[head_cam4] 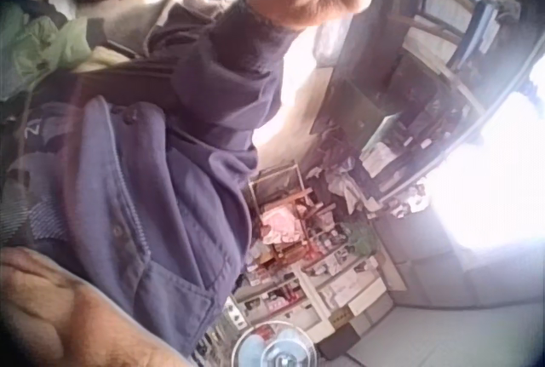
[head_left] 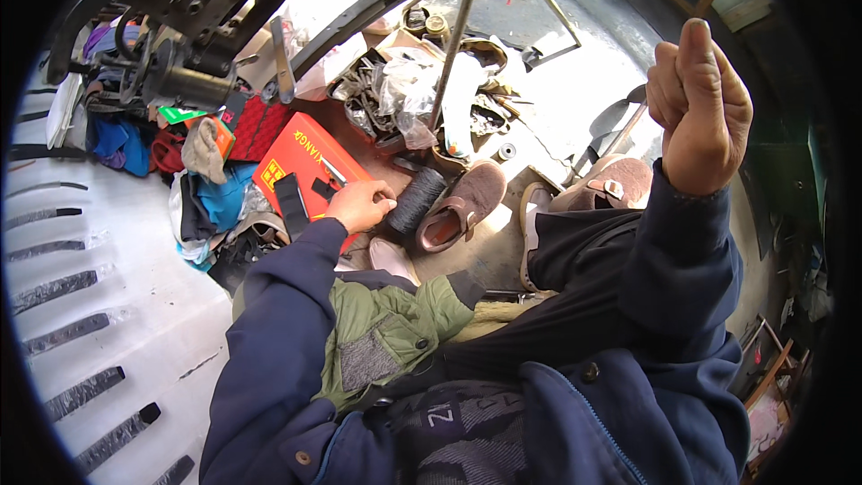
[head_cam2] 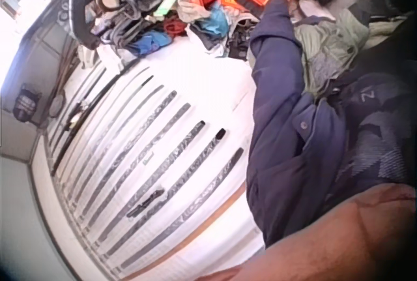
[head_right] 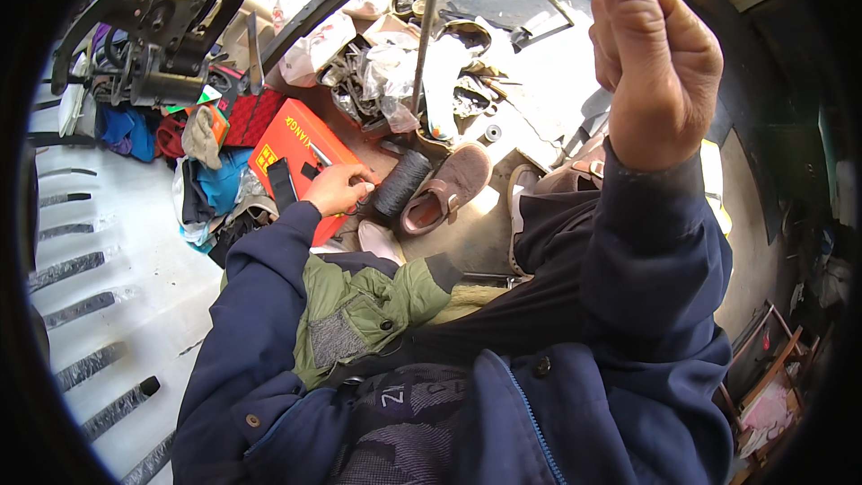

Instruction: The person sews a brown shoe using a heavy-duty sewing machine, guiding the shoe under the needle and operating the handwheel. They then remove the shoe, cut the thread with scissors, and thread the needle by hand.

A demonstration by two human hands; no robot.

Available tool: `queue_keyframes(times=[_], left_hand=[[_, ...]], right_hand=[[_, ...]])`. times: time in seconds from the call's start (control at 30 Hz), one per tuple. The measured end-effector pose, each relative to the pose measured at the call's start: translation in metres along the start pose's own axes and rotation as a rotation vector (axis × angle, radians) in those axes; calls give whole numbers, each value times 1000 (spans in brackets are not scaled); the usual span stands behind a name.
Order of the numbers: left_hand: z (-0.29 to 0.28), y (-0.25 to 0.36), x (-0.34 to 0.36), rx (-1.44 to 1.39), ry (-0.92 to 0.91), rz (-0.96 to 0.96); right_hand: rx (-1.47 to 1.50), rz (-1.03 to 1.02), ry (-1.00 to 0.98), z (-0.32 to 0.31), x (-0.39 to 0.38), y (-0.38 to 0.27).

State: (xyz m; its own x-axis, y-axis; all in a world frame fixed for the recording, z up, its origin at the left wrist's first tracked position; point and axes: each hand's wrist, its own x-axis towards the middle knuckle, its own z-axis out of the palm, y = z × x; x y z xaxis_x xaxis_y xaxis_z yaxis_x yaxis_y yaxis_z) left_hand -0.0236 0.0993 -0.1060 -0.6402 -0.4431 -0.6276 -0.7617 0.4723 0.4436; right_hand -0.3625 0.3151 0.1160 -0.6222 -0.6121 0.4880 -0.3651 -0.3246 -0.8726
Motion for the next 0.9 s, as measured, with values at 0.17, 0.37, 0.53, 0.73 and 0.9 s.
queue_keyframes(times=[0.17,0.37,0.53,0.73,0.9], left_hand=[[-5,-14,13,-100,16,36],[-2,-26,15,-199,29,222],[4,-42,21,-233,-59,147],[5,-58,30,-287,-186,16],[-3,-55,17,-189,-205,-43]], right_hand=[[88,92,113,-36,7,-7],[-588,75,332,-110,-96,-29],[-600,647,252,-104,-306,-8],[-245,1675,121,-112,-527,54],[-717,1698,67,-125,-633,57]])
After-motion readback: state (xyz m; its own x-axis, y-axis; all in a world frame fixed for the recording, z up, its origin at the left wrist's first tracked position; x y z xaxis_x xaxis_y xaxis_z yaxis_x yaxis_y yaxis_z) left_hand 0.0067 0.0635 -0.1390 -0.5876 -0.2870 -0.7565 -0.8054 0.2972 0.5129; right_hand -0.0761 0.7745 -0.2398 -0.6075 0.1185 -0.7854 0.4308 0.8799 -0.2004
